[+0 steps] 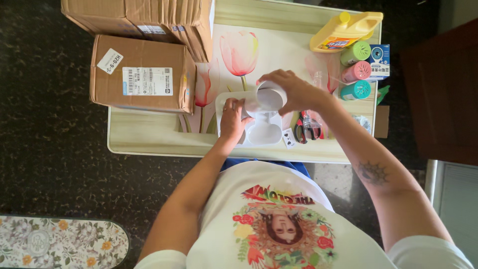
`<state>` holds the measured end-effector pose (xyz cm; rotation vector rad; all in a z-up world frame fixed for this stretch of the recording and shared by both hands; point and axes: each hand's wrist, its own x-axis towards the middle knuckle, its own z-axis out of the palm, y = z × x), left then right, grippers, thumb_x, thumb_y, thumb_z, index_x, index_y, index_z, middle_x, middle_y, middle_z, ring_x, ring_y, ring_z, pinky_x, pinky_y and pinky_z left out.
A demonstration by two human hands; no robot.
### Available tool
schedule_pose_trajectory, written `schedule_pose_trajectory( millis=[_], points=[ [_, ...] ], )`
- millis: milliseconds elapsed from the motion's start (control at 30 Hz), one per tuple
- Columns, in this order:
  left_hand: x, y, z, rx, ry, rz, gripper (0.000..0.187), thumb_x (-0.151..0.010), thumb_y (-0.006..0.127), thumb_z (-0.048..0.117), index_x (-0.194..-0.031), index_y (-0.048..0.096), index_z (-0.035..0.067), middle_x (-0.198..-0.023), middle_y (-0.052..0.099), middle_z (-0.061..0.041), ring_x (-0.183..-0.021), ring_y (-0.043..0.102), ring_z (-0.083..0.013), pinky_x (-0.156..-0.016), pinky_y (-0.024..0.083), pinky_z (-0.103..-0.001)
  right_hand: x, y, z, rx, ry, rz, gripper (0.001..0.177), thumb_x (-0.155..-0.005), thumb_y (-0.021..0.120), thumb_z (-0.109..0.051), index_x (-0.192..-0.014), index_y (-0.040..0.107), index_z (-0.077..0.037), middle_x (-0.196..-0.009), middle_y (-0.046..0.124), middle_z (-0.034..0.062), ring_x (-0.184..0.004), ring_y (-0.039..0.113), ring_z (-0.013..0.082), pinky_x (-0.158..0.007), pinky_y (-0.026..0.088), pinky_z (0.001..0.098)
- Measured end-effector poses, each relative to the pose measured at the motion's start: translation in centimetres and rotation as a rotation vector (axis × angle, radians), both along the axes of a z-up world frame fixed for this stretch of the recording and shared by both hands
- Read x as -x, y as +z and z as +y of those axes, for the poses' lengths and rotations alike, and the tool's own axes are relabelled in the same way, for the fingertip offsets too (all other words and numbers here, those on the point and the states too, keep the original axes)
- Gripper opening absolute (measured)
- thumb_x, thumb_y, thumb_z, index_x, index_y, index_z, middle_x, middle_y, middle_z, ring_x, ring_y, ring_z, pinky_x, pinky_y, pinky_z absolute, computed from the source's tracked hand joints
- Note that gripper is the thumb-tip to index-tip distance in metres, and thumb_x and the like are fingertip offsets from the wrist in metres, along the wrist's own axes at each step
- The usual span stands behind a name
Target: The person unpacks a pet feeder from a cardboard box and assembles it on a table. They place the base, insert a glass bottle, attach a gray lid, and fit a paw-shaped component into the base. The person then uses scissors to cut open another box.
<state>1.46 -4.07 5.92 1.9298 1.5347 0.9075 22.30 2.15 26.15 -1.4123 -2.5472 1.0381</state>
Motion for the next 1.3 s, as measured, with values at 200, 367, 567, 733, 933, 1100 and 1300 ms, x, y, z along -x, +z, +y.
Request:
schedule_pose_trajectory(
  millis=[200,367,567,733,933,1100,1300],
  points=[
    [0.0,-0.2,0.0,-0.034,0.01,-0.001,0.081,-0.063,0.094,0.024,-0.132,0.055,0.007,-0.122,0.055,-0.015,-0.112,0.057,-0.0378,-0.094,0.049,-0.046,2.6,-0.1,-2.0,-0.064,-0.032,-0.079,0.107,-0.046,0.092,-0.01,-0.143,0.048,-0.026,-0.141,0.05,0.0095,-0.13,0.045,0.0408,-0.105,0.045,0.0528],
    [-0.2,0.1,-0.6,-0.079,0.015,-0.006,0.093,-0.057,0.096,0.024,-0.138,0.053,0.008,-0.121,0.055,-0.016,-0.113,0.057,-0.0375,-0.095,0.049,-0.046,3.0,-0.4,-2.3,-0.068,-0.08,-0.102,0.104,-0.053,0.089,-0.021,-0.147,0.045,-0.027,-0.138,0.051,0.0109,-0.127,0.049,0.0413,-0.1,0.046,0.0546],
    [-0.7,0.0,-0.7,-0.036,0.019,-0.013,0.1,-0.052,0.099,0.029,-0.138,0.052,0.009,-0.121,0.056,-0.015,-0.114,0.057,-0.0373,-0.093,0.05,-0.045,2.9,-1.7,-2.5,-0.069,-0.149,-0.151,0.103,-0.055,0.088,-0.027,-0.148,0.044,-0.028,-0.138,0.051,0.0112,-0.123,0.05,0.0431,-0.098,0.048,0.055],
    [-0.4,-0.2,-0.4,-0.105,0.011,0.003,0.1,-0.053,0.099,0.028,-0.139,0.052,0.011,-0.127,0.057,-0.014,-0.119,0.056,-0.0371,-0.098,0.05,-0.044,2.4,-3.3,-3.6,-0.277,-0.091,-0.162,0.114,-0.05,0.094,-0.03,-0.149,0.038,-0.023,-0.14,0.048,0.0172,-0.132,0.04,0.0513,-0.101,0.044,0.0622],
    [0.9,-0.1,-0.2,-0.054,-0.206,-0.098,0.124,-0.038,0.1,0.031,-0.143,0.043,-0.004,-0.138,0.049,-0.026,-0.129,0.047,-0.0455,-0.106,0.043,-0.05,2.1,-3.9,-3.7,-0.221,-0.118,-0.228,0.118,-0.047,0.097,-0.03,-0.149,0.038,-0.029,-0.143,0.045,0.0163,-0.135,0.037,0.0505,-0.101,0.041,0.063],
    [1.8,-1.3,1.9,0.439,-0.352,-0.424,0.119,-0.072,0.086,0.054,-0.155,0.027,-0.008,-0.152,0.041,-0.024,-0.143,0.042,-0.0361,-0.115,0.038,-0.043,1.9,-4.1,-4.2,-0.15,-0.19,-0.193,0.118,-0.051,0.092,-0.024,-0.153,0.035,-0.034,-0.146,0.046,0.0099,-0.135,0.042,0.0441,-0.104,0.045,0.0591],
    [1.2,-3.8,2.6,0.662,-0.295,-0.698,0.093,-0.097,0.066,0.058,-0.157,0.038,-0.006,-0.164,0.035,-0.019,-0.154,0.03,-0.0257,-0.121,0.026,-0.034,1.2,-4.6,-4.1,-0.364,-0.107,-0.02,0.132,-0.047,0.098,-0.033,-0.158,0.028,-0.019,-0.153,0.038,0.0138,-0.138,0.036,0.0441,-0.114,0.034,0.0631]
  ],
)
